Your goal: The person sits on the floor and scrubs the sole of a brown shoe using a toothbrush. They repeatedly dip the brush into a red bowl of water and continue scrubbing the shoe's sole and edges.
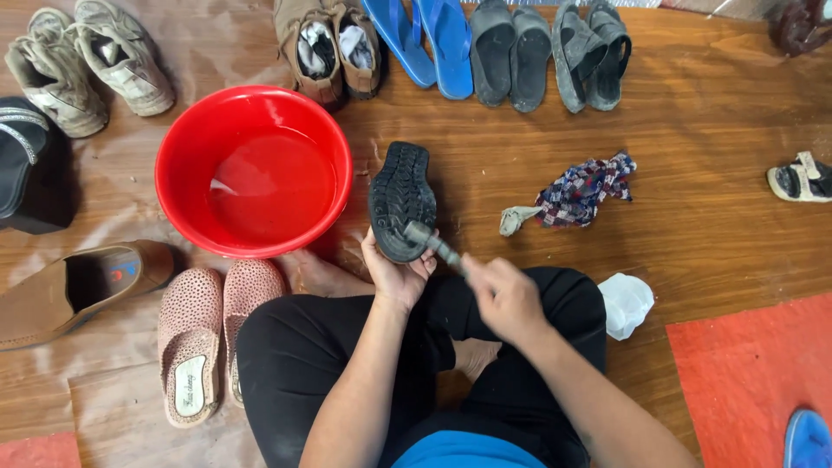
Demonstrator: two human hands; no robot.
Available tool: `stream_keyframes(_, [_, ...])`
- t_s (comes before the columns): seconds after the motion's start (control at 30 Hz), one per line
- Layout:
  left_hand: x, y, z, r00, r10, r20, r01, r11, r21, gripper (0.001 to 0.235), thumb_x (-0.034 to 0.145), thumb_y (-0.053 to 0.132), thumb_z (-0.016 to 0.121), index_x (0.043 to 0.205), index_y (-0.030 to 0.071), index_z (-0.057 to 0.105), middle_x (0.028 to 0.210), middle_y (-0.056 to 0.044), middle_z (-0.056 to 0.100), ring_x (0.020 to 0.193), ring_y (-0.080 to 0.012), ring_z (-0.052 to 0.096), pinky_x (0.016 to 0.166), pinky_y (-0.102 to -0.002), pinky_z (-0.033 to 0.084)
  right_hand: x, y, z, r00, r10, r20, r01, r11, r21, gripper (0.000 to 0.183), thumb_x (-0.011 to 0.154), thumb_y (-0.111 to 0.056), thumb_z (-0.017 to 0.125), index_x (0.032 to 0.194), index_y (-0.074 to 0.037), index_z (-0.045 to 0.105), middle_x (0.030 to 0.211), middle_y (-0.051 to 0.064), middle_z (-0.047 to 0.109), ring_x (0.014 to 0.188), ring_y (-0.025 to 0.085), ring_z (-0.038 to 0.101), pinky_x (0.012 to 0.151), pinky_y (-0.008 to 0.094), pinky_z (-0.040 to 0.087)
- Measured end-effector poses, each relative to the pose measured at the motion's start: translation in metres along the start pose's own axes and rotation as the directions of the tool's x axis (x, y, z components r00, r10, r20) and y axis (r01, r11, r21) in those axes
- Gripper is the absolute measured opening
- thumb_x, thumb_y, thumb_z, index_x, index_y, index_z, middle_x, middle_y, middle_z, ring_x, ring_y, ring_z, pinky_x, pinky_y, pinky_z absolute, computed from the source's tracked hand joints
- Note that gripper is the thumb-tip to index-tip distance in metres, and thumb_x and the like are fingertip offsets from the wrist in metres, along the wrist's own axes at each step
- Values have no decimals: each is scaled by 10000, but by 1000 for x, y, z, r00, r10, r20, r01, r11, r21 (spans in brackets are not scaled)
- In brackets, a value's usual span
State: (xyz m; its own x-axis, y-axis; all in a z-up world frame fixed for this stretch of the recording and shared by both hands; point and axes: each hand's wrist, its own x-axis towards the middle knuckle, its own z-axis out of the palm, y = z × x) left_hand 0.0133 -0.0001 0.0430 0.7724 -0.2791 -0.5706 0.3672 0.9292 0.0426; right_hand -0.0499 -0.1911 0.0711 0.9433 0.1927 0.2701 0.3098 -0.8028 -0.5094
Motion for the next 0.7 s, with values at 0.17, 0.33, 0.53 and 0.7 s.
stream_keyframes(0.17, [0,-3,-4,1000,2,-10,-2,1000,-2,644,721,734,589,877,115,671,842,-241,721,531,-306,593,485,-340,454,-1,-5,-2,1000,10,-6,-10,1000,-8,200,848,-147,685,981,-223,815,783,39,669,740,304,684,644,375,557])
stream_keyframes(0.33, [-1,-3,0,1000,-6,-29,7,1000,16,637,712,730,606,868,115,663,818,-249,719,504,-301,576,483,-350,481,3,-1,-4,999,28,41,-28,1000,4,248,834,-149,692,1012,-259,823,795,31,702,741,290,701,635,374,564])
stream_keyframes(0.53, [0,-7,-1,998,-15,-61,20,997,76,563,748,685,614,851,132,606,754,-195,679,526,-310,578,477,-344,468,9,1,-6,991,109,76,-109,994,-7,296,895,-237,677,1156,-327,786,849,1,725,773,242,719,640,343,573])
stream_keyframes(0.7, [0,-6,1,998,-22,-54,26,997,74,574,747,684,613,854,120,600,741,-186,659,537,-301,576,476,-341,466,12,-3,-5,987,117,106,-119,993,11,295,929,-244,671,1193,-325,774,856,24,735,764,247,728,636,342,585])
